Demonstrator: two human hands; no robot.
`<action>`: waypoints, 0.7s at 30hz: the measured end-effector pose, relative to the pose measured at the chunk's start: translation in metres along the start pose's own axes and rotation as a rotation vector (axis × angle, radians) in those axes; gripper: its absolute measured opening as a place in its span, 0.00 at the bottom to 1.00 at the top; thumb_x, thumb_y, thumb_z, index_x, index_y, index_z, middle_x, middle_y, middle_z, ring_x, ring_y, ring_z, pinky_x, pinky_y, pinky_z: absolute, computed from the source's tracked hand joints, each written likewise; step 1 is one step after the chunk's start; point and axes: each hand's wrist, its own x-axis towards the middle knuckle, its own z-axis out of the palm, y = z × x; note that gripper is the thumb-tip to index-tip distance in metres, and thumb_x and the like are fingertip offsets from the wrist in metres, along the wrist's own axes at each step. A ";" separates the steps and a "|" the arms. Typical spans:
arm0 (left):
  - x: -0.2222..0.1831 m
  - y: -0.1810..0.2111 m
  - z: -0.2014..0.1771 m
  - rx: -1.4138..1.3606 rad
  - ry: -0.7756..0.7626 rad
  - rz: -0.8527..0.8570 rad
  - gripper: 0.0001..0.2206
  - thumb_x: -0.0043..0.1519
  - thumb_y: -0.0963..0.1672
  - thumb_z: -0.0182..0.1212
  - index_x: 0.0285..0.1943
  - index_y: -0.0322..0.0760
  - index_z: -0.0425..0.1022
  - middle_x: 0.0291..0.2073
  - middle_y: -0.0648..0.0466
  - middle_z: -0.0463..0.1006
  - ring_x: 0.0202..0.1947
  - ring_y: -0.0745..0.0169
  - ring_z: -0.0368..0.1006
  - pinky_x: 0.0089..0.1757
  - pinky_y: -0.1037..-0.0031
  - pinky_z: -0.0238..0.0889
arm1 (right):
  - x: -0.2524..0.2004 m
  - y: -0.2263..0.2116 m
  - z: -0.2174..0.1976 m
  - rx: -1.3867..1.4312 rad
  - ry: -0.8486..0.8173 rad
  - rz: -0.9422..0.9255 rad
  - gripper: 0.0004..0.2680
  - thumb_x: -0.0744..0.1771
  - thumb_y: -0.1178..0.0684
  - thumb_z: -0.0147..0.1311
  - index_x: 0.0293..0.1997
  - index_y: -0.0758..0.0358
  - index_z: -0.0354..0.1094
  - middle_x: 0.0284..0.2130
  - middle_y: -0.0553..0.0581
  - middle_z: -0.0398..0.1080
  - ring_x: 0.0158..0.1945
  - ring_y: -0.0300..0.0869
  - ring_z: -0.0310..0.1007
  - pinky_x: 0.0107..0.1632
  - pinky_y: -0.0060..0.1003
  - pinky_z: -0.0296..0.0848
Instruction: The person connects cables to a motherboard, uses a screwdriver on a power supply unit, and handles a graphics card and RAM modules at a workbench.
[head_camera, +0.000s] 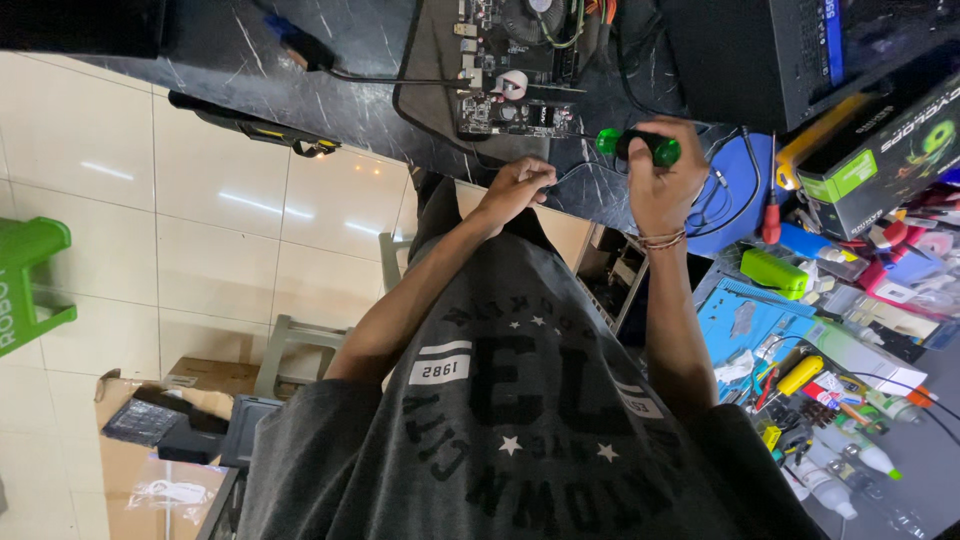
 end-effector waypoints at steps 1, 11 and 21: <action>-0.002 0.002 0.000 -0.012 -0.001 0.006 0.18 0.61 0.51 0.64 0.56 0.42 0.78 0.46 0.48 0.83 0.41 0.58 0.81 0.43 0.71 0.76 | 0.001 -0.003 0.000 -0.014 -0.008 -0.004 0.04 0.68 0.59 0.56 0.43 0.66 0.74 0.39 0.67 0.75 0.41 0.67 0.75 0.45 0.48 0.69; -0.023 0.029 0.011 0.062 -0.115 -0.003 0.21 0.62 0.53 0.63 0.57 0.38 0.78 0.51 0.45 0.82 0.48 0.54 0.79 0.49 0.66 0.72 | -0.036 0.017 -0.017 0.288 0.178 0.197 0.06 0.69 0.60 0.51 0.45 0.75 0.71 0.28 0.68 0.71 0.15 0.41 0.65 0.19 0.33 0.60; -0.004 0.034 0.085 0.179 -0.278 0.239 0.32 0.60 0.52 0.70 0.71 0.37 0.65 0.50 0.44 0.82 0.46 0.48 0.81 0.47 0.59 0.73 | -0.132 0.074 -0.020 0.513 0.167 0.433 0.12 0.63 0.71 0.54 0.50 0.73 0.67 0.48 0.69 0.71 0.40 0.61 0.77 0.38 0.47 0.82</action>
